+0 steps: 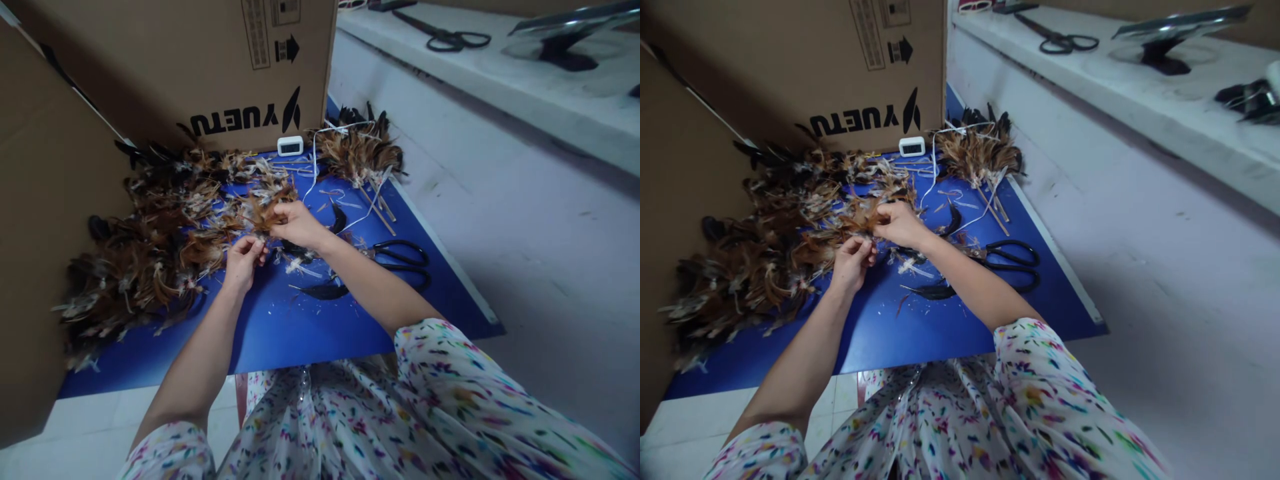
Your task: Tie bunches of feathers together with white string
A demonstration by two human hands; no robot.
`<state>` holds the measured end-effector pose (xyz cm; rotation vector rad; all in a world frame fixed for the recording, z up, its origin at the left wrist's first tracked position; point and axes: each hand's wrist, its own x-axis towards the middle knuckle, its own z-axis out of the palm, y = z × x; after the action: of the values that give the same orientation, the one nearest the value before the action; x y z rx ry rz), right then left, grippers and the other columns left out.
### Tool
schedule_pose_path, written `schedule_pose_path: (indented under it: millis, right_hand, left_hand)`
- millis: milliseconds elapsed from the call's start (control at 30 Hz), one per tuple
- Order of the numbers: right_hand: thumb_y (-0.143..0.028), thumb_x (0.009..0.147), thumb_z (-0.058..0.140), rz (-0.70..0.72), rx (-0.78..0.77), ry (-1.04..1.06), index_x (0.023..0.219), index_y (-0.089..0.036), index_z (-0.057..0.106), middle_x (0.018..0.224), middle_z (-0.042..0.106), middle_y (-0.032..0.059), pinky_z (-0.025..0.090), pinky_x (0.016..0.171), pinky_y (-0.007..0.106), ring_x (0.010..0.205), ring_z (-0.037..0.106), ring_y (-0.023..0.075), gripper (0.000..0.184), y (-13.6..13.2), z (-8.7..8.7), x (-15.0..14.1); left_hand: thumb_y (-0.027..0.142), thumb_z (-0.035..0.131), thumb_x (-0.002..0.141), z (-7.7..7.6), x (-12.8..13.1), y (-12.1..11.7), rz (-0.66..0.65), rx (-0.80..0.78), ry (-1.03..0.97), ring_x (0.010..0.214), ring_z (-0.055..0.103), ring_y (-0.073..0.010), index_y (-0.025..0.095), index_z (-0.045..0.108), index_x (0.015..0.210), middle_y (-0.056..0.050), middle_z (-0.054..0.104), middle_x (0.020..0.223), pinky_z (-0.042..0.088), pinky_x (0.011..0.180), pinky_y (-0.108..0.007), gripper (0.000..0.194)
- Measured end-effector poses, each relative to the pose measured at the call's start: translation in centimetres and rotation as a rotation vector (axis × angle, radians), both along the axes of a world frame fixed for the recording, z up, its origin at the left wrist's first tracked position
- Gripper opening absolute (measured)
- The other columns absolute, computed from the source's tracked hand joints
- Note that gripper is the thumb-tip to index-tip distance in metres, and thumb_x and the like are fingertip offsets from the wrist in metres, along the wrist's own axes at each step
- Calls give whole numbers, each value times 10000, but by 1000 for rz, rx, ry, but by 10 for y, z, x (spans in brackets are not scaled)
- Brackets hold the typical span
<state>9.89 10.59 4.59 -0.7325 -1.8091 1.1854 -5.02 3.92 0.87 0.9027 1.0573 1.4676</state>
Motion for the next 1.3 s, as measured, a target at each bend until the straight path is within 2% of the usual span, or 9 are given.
schedule_pose_path:
  millis: [300,533,833,1200,1300]
  right_hand:
    - [-166,677,626,-28,-8,-19,775,-122,683,761,682,13,469,687,238,738,601,130,122,0,1,1]
    - [-151,669,630,-21,-25,31,767,-127,683,712,668,-8,454,626,230,661,575,114,114,4,-2,3]
    - [-179,700,679,23,-33,27,785,-134,696,746,688,4,499,706,263,710,597,123,98,2,-4,2]
    - [-161,691,652,-22,-27,6,753,-134,671,697,646,-13,502,705,264,679,584,122,70,2,-6,-1]
    - [-90,683,597,-3,-74,63,864,-126,675,777,667,-3,491,669,237,696,596,115,200,-1,-2,0]
  left_hand:
    - [451,911,494,0,-1,1,-10,-17,24,390,488,-69,149,586,619,7,611,522,359,365,-168,461]
    - [471,913,474,0,-1,1,-7,-30,45,390,489,-67,146,604,618,9,616,519,370,368,-171,471]
    - [457,920,470,-1,0,1,-1,-23,21,392,496,-70,145,604,616,8,620,518,375,369,-170,468]
    - [443,912,492,-1,-1,2,24,-1,18,395,499,-66,147,626,651,15,622,524,376,376,-166,441]
    - [447,913,490,-1,-1,2,37,11,15,396,499,-65,149,634,660,17,621,525,377,375,-166,442]
